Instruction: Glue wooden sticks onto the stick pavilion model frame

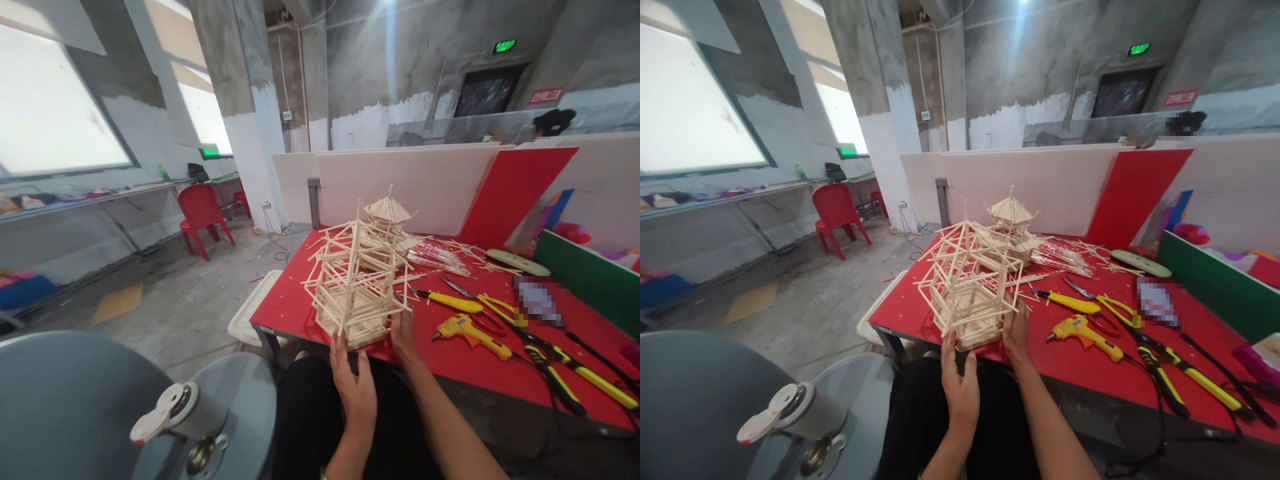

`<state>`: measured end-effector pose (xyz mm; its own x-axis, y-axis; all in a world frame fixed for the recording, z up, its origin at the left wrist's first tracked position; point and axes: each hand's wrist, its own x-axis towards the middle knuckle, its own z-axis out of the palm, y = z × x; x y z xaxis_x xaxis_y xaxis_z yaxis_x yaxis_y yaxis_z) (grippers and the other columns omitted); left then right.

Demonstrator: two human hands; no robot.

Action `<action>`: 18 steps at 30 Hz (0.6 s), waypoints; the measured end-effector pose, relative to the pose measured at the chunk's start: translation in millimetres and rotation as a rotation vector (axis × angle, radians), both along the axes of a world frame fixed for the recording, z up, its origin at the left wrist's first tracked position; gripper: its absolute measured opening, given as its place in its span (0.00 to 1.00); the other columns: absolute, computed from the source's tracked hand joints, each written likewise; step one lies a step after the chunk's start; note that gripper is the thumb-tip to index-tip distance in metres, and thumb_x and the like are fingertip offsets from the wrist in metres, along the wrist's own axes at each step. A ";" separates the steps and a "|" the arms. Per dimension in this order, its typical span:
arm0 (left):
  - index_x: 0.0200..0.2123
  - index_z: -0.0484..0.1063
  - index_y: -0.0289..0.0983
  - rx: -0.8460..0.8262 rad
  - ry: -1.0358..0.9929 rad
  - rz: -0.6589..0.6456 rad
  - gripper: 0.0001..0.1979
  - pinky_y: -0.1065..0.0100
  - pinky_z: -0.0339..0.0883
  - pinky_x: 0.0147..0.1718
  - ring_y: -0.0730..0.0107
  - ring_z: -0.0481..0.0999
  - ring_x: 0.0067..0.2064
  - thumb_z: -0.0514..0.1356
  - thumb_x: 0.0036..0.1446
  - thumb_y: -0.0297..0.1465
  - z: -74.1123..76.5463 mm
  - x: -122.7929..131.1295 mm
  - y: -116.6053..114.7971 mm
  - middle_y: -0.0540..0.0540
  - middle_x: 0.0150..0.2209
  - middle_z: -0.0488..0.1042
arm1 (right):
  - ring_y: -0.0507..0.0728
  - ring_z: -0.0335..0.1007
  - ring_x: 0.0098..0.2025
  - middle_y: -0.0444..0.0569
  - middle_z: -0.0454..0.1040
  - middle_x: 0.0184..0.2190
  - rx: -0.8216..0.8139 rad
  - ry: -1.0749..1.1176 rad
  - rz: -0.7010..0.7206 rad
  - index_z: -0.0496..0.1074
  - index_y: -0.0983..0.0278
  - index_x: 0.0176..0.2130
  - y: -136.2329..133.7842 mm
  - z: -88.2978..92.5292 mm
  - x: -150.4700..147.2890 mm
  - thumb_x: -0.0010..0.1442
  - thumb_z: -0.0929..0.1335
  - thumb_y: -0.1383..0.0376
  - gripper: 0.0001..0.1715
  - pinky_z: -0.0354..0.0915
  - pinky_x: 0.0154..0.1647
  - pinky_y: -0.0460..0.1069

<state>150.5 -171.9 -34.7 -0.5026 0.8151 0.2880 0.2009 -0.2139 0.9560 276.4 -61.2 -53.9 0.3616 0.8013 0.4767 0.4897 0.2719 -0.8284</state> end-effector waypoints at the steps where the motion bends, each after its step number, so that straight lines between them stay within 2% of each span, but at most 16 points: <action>1: 0.57 0.68 0.39 -0.003 -0.019 -0.005 0.24 0.55 0.50 0.64 0.58 0.60 0.65 0.58 0.56 0.28 0.6 -0.8 0.3 0.40 0.62 0.65 | 0.63 0.60 0.57 0.56 0.73 0.45 -0.007 0.006 0.010 0.74 0.61 0.45 -0.4 0.1 0.2 0.65 0.52 0.52 0.29 0.55 0.59 0.63; 7: 0.54 0.70 0.39 0.007 -0.176 -0.006 0.18 0.58 0.52 0.63 0.61 0.63 0.62 0.54 0.61 0.32 15.0 -14.3 5.5 0.41 0.59 0.67 | 0.61 0.60 0.58 0.54 0.74 0.44 0.004 0.034 0.035 0.73 0.60 0.44 -1.9 0.0 2.3 0.65 0.51 0.52 0.29 0.52 0.61 0.63; 11: 0.51 0.71 0.38 0.084 -0.200 0.024 0.16 0.58 0.54 0.61 0.60 0.66 0.59 0.55 0.62 0.34 29.6 -26.1 7.7 0.41 0.55 0.70 | 0.60 0.62 0.56 0.54 0.73 0.48 0.036 0.051 0.011 0.72 0.61 0.45 -0.8 -1.5 3.4 0.65 0.53 0.52 0.27 0.55 0.60 0.62; 18: 0.43 0.73 0.38 0.187 -0.242 0.080 0.11 0.63 0.62 0.51 0.62 0.72 0.48 0.56 0.60 0.36 54.1 -34.2 0.0 0.44 0.43 0.74 | 0.61 0.65 0.54 0.54 0.74 0.48 0.070 0.048 -0.035 0.73 0.62 0.45 -2.1 -3.0 5.9 0.64 0.54 0.55 0.25 0.56 0.58 0.61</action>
<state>116.3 -171.9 19.4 -0.6350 0.7145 0.2936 -0.0045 -0.3835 0.9235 282.4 -63.3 -56.9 0.4124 0.7533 0.5123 0.4601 0.3132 -0.8308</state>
